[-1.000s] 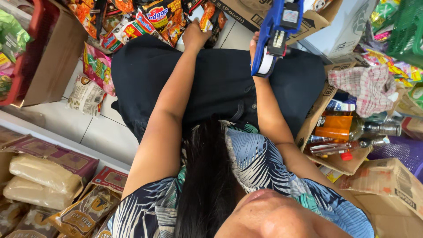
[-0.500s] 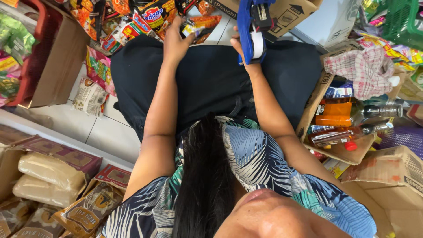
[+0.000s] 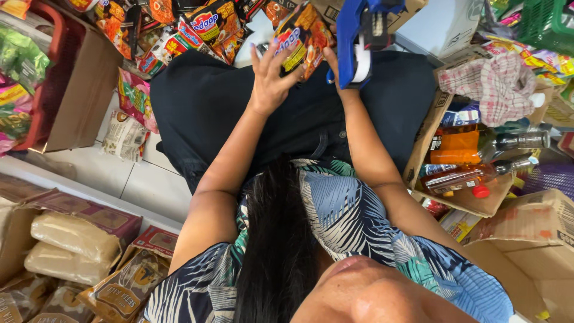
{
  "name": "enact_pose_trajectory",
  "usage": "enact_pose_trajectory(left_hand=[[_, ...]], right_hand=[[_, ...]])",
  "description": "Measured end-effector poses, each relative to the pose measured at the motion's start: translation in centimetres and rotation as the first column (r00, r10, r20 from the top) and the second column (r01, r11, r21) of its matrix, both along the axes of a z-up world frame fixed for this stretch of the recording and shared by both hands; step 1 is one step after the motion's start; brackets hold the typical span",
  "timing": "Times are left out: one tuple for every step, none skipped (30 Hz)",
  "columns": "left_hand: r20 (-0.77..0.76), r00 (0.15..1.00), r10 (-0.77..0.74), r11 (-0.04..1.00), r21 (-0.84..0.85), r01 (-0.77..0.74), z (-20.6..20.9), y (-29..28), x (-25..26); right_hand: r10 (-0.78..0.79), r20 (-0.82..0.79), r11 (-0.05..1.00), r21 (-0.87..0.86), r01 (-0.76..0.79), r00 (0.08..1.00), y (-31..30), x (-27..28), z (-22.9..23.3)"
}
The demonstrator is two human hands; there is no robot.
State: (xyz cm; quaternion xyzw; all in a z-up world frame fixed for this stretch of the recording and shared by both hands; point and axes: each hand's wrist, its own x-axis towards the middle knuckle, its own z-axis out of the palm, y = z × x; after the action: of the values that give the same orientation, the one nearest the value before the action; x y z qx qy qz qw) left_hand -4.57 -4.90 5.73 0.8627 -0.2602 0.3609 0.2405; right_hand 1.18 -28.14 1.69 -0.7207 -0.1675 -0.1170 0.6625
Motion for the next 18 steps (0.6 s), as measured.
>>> enact_pose_trajectory(left_hand=[[0.04, 0.998, 0.046, 0.999, -0.031, -0.045, -0.1, -0.1, 0.0], [0.039, 0.998, 0.046, 0.999, -0.03, -0.045, 0.0, -0.1, 0.2], [0.025, 0.997, 0.068, 0.99, -0.125, -0.064, 0.0, -0.1, 0.4], [0.01, 0.996, 0.09, 0.972, -0.219, -0.086, 0.1, -0.1, 0.5], [0.007, 0.996, 0.091, 0.972, -0.218, -0.087, 0.0, -0.1, 0.5], [-0.142, 0.988, -0.055, 0.88, -0.475, -0.019, -0.2, -0.2, 0.6], [-0.241, 0.942, -0.233, 0.713, -0.702, -0.003, -0.6, -0.3, 0.8], [-0.242, 0.941, -0.235, 0.713, -0.701, -0.003, -1.1, -0.6, 1.0], [-0.195, 0.881, -0.432, 0.462, -0.887, 0.03, -1.6, -1.0, 1.1], [-0.088, 0.798, -0.596, 0.166, -0.986, 0.015, -2.2, -1.1, 1.2], [-0.09, 0.796, -0.599, 0.167, -0.986, 0.014, -2.9, -0.9, 1.4], [-0.068, 0.785, -0.616, 0.165, -0.985, 0.044, -3.6, -0.6, 1.6], [-0.046, 0.773, -0.633, 0.161, -0.984, 0.074, -4.3, -0.3, 1.8], [-0.043, 0.772, -0.634, 0.16, -0.984, 0.076, -5.1, 0.3, 1.9], [-0.053, 0.781, -0.622, 0.133, -0.99, 0.038, -6.0, 0.9, 2.0], [-0.064, 0.791, -0.608, 0.108, -0.994, 0.003, -6.9, 1.5, 2.2], [-0.059, 0.791, -0.609, 0.107, -0.994, 0.008, -7.6, 1.9, 2.7], [0.046, 0.764, -0.643, -0.13, -0.99, -0.05, -8.0, 2.0, 3.2]], right_hand=[[-0.001, -0.003, 1.0, 0.001, 0.001, 1.0, 0.2, 0.0, -0.2], [-0.002, 0.043, 1.0, -0.011, 0.003, 0.999, 0.3, 0.1, -0.3], [-0.003, 0.09, 1.0, -0.023, 0.005, 0.996, 0.5, 0.2, -0.4], [-0.002, 0.087, 1.0, -0.022, 0.004, 0.996, 0.7, -0.2, -0.6], [-0.008, 0.058, 0.999, -0.034, 0.01, 0.998, 0.9, -0.8, -0.8], [-0.015, 0.031, 0.999, -0.046, 0.017, 0.999, 1.1, -1.0, -1.0], [-0.015, 0.031, 0.999, -0.046, 0.016, 0.999, 1.6, -0.8, -1.2], [-0.073, 0.145, 0.993, -0.084, 0.085, 0.987, 2.1, -0.7, -1.5], [-0.123, 0.259, 0.981, -0.114, 0.157, 0.958, 2.3, -0.6, -1.7], [-0.127, 0.257, 0.98, -0.113, 0.161, 0.958, 2.2, -0.5, -1.7], [0.093, -0.123, 0.895, 0.446, -0.029, 0.988, 1.9, -0.3, -1.5], [0.473, -0.285, 0.485, 0.874, 0.024, 0.833, 1.7, -0.2, -1.4], [0.469, -0.285, 0.485, 0.874, 0.026, 0.836, 1.7, -0.5, -1.3], [0.298, -0.285, 0.729, 0.684, -0.024, 0.911, 1.8, -0.9, -1.2], [0.132, -0.222, 0.904, 0.426, -0.026, 0.966, 1.9, -1.1, -1.1], [0.132, -0.217, 0.905, 0.425, -0.028, 0.967, 2.0, -1.0, -0.9], [-0.014, -0.095, 0.985, 0.171, 0.03, 0.995, 2.1, -1.0, -0.7], [-0.124, 0.06, 0.988, -0.083, 0.129, 0.99, 2.2, -1.1, -0.6]])
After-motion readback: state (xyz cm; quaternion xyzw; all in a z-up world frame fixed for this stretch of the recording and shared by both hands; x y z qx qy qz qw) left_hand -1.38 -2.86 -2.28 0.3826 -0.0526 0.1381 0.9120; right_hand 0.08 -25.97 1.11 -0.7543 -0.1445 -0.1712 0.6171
